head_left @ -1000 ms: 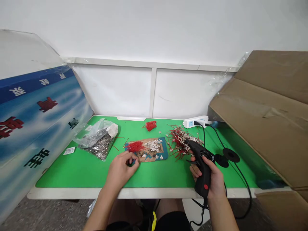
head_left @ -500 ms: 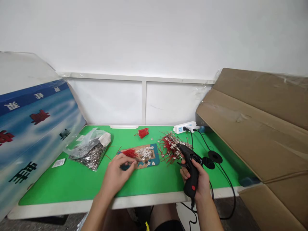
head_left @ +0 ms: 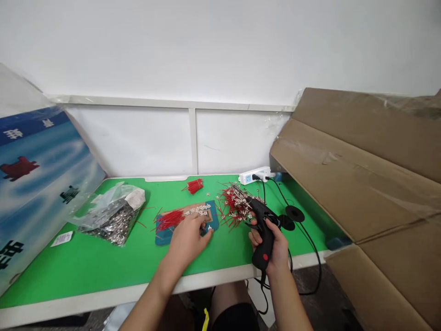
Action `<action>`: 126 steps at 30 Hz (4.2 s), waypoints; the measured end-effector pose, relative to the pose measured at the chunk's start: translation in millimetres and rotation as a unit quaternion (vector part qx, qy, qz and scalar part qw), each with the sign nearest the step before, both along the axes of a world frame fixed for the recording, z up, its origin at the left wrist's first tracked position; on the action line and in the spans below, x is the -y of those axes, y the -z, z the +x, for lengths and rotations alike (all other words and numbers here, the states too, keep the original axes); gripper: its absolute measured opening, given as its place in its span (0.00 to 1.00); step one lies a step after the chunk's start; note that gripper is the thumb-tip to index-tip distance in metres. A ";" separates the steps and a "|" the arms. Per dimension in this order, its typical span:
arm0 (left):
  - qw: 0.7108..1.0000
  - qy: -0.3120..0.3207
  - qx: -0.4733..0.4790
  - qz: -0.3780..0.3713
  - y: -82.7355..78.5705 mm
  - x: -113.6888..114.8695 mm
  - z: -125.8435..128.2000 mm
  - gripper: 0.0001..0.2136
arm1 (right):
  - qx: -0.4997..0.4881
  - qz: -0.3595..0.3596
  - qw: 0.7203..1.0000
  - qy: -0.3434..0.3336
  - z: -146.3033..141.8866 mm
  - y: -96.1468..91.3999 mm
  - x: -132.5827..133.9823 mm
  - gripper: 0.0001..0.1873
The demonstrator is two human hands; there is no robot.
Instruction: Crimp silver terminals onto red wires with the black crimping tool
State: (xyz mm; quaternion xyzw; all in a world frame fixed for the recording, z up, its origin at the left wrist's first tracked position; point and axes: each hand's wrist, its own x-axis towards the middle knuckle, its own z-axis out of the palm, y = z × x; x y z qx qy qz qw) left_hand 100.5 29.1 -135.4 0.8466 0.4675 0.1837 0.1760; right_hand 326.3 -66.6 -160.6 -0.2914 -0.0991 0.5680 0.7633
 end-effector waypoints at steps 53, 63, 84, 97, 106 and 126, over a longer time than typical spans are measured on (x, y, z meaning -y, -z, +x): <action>0.985 0.089 -0.078 0.126 20.8 8.5 0.9 0.24 | 0.032 -0.016 0.999 -0.037 -2.2 -7.0 -0.4 0.22; 0.959 0.113 -0.158 0.206 24.9 6.9 3.7 0.19 | 0.022 -0.032 0.999 -0.032 -3.4 -11.0 0.5 0.23; 0.956 0.195 -0.090 0.198 18.0 -1.5 -5.0 0.14 | 0.017 -0.025 0.999 -0.033 -3.0 -12.5 0.7 0.23; 0.974 0.102 -0.119 0.164 15.1 3.0 -27.2 0.13 | 0.034 -0.012 0.999 -0.030 -0.9 -2.5 -1.8 0.22; 0.977 0.126 -0.094 0.145 12.1 4.2 -28.2 0.10 | 0.020 -0.017 0.999 -0.029 -2.4 -6.1 0.2 0.21; 0.949 0.097 -0.103 0.281 15.6 -20.3 -65.5 0.12 | 0.028 -0.004 0.998 -0.054 1.2 -1.7 -1.3 0.18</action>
